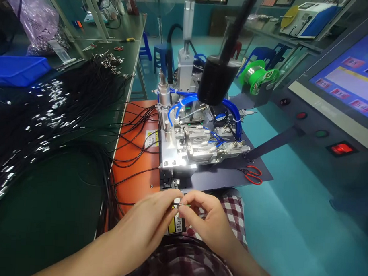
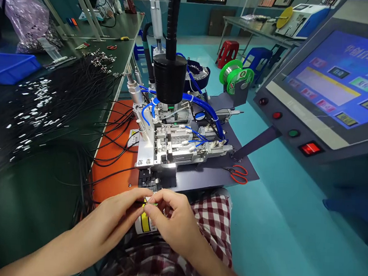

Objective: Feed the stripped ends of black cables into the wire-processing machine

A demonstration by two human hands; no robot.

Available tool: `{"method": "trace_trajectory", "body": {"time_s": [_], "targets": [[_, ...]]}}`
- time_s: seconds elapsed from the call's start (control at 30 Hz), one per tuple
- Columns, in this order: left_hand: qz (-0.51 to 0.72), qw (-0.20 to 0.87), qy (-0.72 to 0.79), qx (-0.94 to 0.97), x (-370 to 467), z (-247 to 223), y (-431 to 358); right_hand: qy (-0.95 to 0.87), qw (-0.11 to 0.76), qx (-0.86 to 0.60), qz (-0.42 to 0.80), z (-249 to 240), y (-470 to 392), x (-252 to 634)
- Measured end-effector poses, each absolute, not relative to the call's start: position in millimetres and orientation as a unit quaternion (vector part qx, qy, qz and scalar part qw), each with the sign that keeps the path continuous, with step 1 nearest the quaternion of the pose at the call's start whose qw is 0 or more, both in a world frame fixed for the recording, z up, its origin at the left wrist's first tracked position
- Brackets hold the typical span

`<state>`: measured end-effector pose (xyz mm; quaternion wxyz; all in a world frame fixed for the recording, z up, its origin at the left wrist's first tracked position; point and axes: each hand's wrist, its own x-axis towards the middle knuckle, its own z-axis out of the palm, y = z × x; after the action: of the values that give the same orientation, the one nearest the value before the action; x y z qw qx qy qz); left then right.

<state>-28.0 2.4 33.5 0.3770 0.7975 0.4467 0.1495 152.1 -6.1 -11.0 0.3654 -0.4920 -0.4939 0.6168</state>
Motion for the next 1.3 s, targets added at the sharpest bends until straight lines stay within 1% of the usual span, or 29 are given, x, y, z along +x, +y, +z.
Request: {"method": "trace_trajectory", "body": {"time_s": [0.1,0.17,0.23,0.4,0.5,0.73,0.83,0.93,1.03,1.17,1.3], "targets": [[0.186,0.515,0.446,0.708,-17.4,36.5,9.1,-0.415,0.389,-0.452,0.687,-13.9,-2.4,162.3],[0.204,0.568,0.459,0.652,-17.0,33.1,12.0,-0.377,0.408,-0.442,0.704,-17.4,-0.6,166.4],[0.216,0.598,0.469,0.612,-17.9,28.4,12.4,-0.360,0.421,-0.431,0.712,-20.9,0.6,166.1],[0.212,0.624,0.479,0.580,-18.5,22.9,9.0,-0.329,0.446,-0.394,0.733,-25.7,4.9,155.5],[0.204,0.637,0.470,0.575,-19.8,21.9,8.3,-0.318,0.439,-0.397,0.741,-27.3,5.9,150.2],[0.250,0.671,0.441,0.542,-21.3,15.5,7.4,-0.363,0.455,-0.426,0.692,-25.9,-4.9,133.4],[0.254,0.665,0.442,0.546,-20.9,14.4,9.0,-0.364,0.457,-0.437,0.684,-25.1,-6.9,132.2],[0.266,0.647,0.475,0.534,-18.5,14.5,11.4,-0.375,0.450,-0.450,0.674,-25.1,-7.4,134.8],[0.280,0.652,0.511,0.486,-14.6,12.9,11.7,-0.393,0.440,-0.466,0.660,-24.0,-8.9,134.7],[0.288,0.694,0.529,0.395,-13.0,7.0,10.1,-0.399,0.426,-0.488,0.649,-22.2,-10.1,131.7],[0.269,0.730,0.523,0.348,-16.4,2.6,11.1,-0.397,0.420,-0.466,0.670,-23.6,-5.9,136.0]]}}
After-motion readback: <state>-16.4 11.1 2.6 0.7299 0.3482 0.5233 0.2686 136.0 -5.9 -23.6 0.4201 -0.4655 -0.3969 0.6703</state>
